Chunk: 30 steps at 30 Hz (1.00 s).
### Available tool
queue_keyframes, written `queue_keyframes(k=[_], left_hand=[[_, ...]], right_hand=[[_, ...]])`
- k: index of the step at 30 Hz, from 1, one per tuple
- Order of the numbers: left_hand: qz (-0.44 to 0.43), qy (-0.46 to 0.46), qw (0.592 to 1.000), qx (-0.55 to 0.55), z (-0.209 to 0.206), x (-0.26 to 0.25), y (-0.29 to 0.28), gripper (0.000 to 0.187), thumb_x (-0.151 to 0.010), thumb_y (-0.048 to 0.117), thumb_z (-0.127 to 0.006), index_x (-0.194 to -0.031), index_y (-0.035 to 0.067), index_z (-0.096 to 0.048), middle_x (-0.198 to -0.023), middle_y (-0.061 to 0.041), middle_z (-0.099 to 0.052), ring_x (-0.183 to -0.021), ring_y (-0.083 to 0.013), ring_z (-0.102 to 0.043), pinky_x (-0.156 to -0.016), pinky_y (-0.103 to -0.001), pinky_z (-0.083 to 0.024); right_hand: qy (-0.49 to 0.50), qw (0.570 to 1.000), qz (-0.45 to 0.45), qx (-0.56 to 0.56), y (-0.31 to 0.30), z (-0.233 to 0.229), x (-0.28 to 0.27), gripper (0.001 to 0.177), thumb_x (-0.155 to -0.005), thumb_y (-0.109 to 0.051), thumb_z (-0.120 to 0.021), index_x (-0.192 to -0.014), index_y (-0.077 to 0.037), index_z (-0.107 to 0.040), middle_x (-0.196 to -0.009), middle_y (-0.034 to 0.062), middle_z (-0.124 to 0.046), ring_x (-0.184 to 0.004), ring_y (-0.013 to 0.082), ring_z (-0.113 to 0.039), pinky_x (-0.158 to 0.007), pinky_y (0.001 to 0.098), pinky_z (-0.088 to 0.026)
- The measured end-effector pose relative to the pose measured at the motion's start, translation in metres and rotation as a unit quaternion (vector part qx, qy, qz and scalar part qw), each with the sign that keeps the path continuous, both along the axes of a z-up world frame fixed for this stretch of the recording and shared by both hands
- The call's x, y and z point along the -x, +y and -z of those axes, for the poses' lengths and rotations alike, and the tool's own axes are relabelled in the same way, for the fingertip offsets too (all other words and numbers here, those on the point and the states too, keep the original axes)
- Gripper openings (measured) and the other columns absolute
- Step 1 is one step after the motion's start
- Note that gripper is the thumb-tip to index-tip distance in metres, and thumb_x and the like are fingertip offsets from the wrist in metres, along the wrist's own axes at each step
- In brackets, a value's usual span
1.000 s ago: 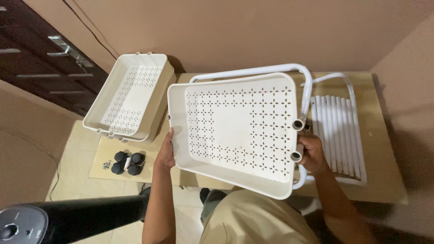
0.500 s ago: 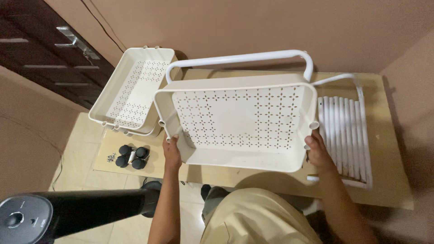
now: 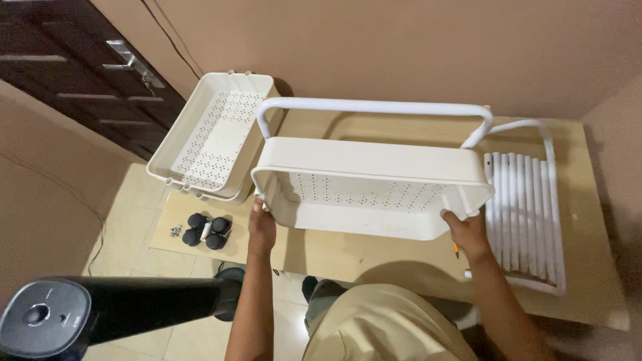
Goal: The person assembles a white plastic dish rack by inserting vertical support poles into the base and attaching horizontal frame pieces. They repeatedly test fit and reposition components, then use a screwdriver to tighten screws securing the frame to the base.
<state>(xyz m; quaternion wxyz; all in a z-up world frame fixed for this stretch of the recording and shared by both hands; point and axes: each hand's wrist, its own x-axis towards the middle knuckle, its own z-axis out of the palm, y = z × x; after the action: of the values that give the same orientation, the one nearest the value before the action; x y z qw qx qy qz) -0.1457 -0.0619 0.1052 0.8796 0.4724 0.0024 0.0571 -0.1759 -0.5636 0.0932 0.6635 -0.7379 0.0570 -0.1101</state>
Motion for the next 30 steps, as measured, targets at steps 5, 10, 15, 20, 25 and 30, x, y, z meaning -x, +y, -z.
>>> queue_keyframes(k=[5, 10, 15, 20, 25, 30], left_hand=[[-0.054, 0.201, 0.977, 0.042, -0.006, -0.02, 0.007, 0.076, -0.098, 0.059, -0.043, -0.147, 0.002, -0.049, -0.142, -0.016, -0.058, -0.128, -0.0282, -0.055, -0.107, -0.041, -0.043], [0.028, 0.12, 0.992, 0.025, -0.009, -0.011, 0.006, 0.049, -0.102, 0.03, -0.05, -0.14, -0.001, -0.056, -0.135, -0.013, -0.064, -0.122, -0.0231, -0.062, -0.104, -0.04, -0.049], [0.027, 0.119, 0.987, 0.106, -0.005, -0.003, 0.005, 0.04, -0.105, 0.023, -0.05, -0.134, -0.002, -0.058, -0.129, -0.018, -0.068, -0.112, -0.0256, -0.068, -0.098, -0.039, -0.054], [0.033, 0.111, 0.986, 0.119, -0.008, 0.0, 0.014, 0.042, -0.11, 0.025, -0.055, -0.141, -0.002, -0.053, -0.129, -0.018, -0.063, -0.112, -0.0272, -0.066, -0.097, -0.042, -0.055], [0.081, 0.101, 0.987, 0.093, -0.033, 0.015, 0.01, 0.058, -0.101, 0.029, -0.058, -0.148, -0.005, -0.054, -0.134, -0.02, -0.065, -0.116, -0.0258, -0.066, -0.099, -0.037, -0.053], [0.039, 0.026, 0.993, -0.11, -0.057, 0.019, 0.0, 0.058, -0.1, 0.023, -0.065, -0.149, -0.003, -0.049, -0.157, -0.007, -0.051, -0.133, -0.018, -0.056, -0.112, -0.035, -0.045]], right_hand=[[-0.037, 0.996, 0.005, 0.082, -0.003, 0.001, 0.004, 0.044, -0.088, -0.004, -0.07, -0.129, 0.003, -0.057, -0.116, 0.0138, -0.067, -0.106, 0.0225, -0.065, -0.089, 0.0353, -0.053], [-0.106, 0.977, -0.021, 0.182, -0.007, 0.005, 0.003, 0.038, -0.093, -0.004, -0.07, -0.129, 0.0, -0.062, -0.118, 0.0126, -0.071, -0.11, 0.0246, -0.068, -0.093, 0.0365, -0.055], [-0.161, 0.96, -0.227, -0.027, -0.029, 0.014, -0.005, 0.076, -0.083, -0.011, -0.079, -0.151, -0.003, -0.047, -0.154, 0.018, -0.05, -0.139, 0.0299, -0.05, -0.113, 0.0425, -0.045], [-0.042, 0.857, -0.328, -0.396, -0.053, 0.023, 0.0, 0.059, -0.095, -0.02, -0.07, -0.147, 0.002, -0.053, -0.135, 0.0224, -0.062, -0.122, 0.0314, -0.061, -0.104, 0.0467, -0.049], [-0.067, 0.925, -0.226, -0.298, -0.04, 0.025, -0.004, 0.043, -0.099, -0.021, -0.068, -0.134, 0.001, -0.057, -0.123, 0.0203, -0.065, -0.116, 0.0311, -0.064, -0.099, 0.0467, -0.053], [-0.108, 0.962, -0.138, -0.208, -0.021, 0.012, -0.006, 0.029, -0.102, -0.022, -0.067, -0.121, 0.0, -0.061, -0.112, 0.0182, -0.068, -0.109, 0.0307, -0.067, -0.095, 0.0468, -0.057]])
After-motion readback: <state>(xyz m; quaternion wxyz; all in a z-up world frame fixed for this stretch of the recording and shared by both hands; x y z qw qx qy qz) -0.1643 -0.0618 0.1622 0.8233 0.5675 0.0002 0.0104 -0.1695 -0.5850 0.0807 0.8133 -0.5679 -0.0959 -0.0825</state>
